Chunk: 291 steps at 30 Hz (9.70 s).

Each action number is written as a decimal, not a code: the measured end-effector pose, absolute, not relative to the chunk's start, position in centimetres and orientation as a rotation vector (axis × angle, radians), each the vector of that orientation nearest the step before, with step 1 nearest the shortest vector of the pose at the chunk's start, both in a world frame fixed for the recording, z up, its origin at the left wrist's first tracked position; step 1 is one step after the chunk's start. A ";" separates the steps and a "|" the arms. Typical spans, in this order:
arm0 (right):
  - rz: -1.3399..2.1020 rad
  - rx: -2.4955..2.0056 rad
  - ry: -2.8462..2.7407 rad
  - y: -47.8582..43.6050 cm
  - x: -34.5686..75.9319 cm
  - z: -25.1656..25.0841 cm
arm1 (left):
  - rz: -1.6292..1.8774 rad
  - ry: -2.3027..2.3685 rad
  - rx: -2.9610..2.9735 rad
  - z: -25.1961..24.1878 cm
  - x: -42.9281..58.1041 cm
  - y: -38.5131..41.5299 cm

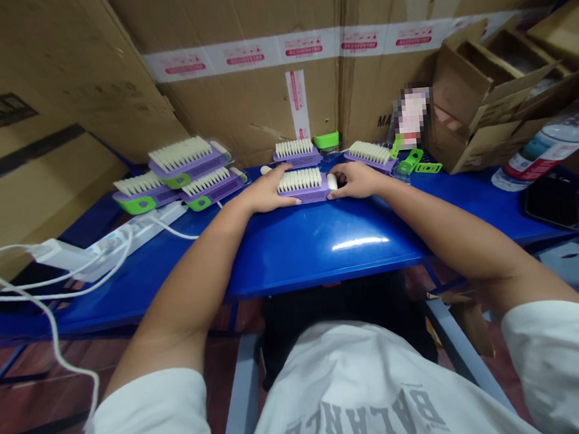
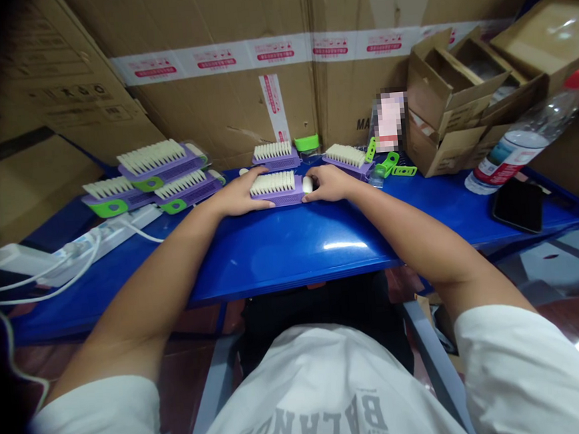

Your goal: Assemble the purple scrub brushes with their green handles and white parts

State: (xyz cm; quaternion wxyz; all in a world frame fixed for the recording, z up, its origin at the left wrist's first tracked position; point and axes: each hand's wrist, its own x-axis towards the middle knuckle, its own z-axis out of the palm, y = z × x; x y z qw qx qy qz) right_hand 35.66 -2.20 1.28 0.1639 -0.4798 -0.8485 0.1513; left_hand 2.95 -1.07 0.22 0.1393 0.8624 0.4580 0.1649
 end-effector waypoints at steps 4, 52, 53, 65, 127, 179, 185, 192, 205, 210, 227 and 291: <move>0.434 -1.365 -2.421 -2.3 35.6 1.4 | 0.479 1.316 2.494 0.2 2.9 -1.1; 0.508 -1.322 -2.286 -2.0 35.2 0.5 | 0.484 1.307 2.486 0.4 3.0 -1.2; 0.514 -1.329 -2.280 -2.0 35.2 0.5 | 0.486 1.307 2.485 0.4 3.0 -1.1; 0.529 -1.375 -2.254 -2.2 34.9 0.6 | 0.485 1.308 2.486 0.2 2.9 -1.1; 0.521 -1.351 -2.253 -2.2 34.9 0.7 | 0.450 1.313 2.499 0.3 2.8 -0.9; 0.570 -1.288 -2.353 -2.0 35.7 1.6 | 0.448 1.289 2.516 0.4 2.8 -0.9; 0.628 -1.257 -2.335 -1.7 35.9 1.3 | 0.431 1.306 2.505 0.6 2.9 -1.1; 0.653 -1.258 -2.292 -1.7 35.9 1.1 | 0.438 1.290 2.509 0.5 2.8 -1.0; 0.646 -1.264 -2.273 -1.5 35.9 0.6 | 0.428 1.297 2.511 0.5 2.8 -1.0; 0.679 -1.268 -2.223 -1.4 35.7 0.4 | 0.423 1.316 2.505 0.5 2.7 -1.1; 0.622 -1.269 -2.241 -1.5 35.7 0.4 | 0.431 1.312 2.515 0.5 2.8 -1.1; 0.623 -1.238 -2.271 -1.1 35.9 0.0 | 0.428 1.300 2.497 0.6 2.8 -1.2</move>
